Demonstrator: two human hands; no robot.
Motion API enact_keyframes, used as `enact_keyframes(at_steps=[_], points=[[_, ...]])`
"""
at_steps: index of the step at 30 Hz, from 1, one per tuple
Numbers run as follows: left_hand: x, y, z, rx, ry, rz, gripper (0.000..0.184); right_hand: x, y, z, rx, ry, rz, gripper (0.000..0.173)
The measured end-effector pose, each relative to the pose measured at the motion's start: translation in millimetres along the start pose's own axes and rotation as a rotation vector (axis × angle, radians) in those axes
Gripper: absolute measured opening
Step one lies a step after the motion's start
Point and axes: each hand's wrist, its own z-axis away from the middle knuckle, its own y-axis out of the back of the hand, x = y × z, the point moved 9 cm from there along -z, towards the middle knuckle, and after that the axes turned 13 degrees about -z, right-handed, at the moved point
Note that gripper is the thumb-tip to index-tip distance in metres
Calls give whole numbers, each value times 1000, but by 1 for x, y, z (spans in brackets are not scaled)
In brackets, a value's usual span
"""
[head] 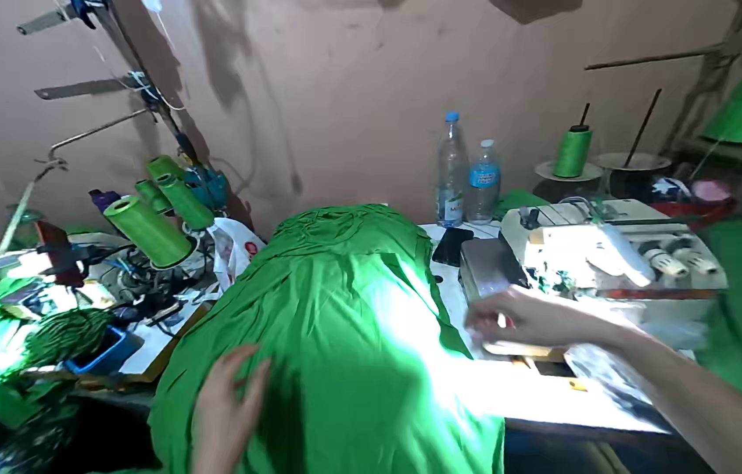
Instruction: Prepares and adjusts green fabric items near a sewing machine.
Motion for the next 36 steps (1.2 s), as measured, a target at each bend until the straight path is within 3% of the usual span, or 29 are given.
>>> enact_keyframes(at_steps=[3,5,7,9,11,13,16,17,19,24,28,32,36], points=[[131,-71,-96,-87,-266,9,37,28,39,-56,197,-114,-108,32],[188,-129,-142,-204,-358,-47,39,42,53,-78,293,-167,-198,34],[219,-188,-172,-316,-448,-176,42,50,63,-90,364,-199,-248,33],[222,-240,-182,-523,-508,-398,40,54,68,-98,393,-221,-266,32],[214,-259,-178,-618,-548,-447,33,56,71,-102,402,-229,-270,31],[207,-238,-167,-521,-594,-293,25,59,74,-105,400,-230,-251,30],[184,-162,-128,-150,-642,36,5,66,76,-114,374,-244,-196,27],[172,-142,-110,-3,-672,60,3,70,75,-119,360,-251,-180,27],[146,-119,-80,132,-696,32,5,77,72,-133,320,-265,-162,28],[103,-119,-35,118,-746,23,13,74,41,-168,175,-250,-99,24],[102,-123,-16,205,-816,-71,18,51,11,-171,7,-158,-38,22],[106,-125,-13,248,-837,-47,17,44,12,-172,10,-147,55,19],[109,-128,-7,241,-852,-51,17,18,-31,-167,-154,89,-25,24]])
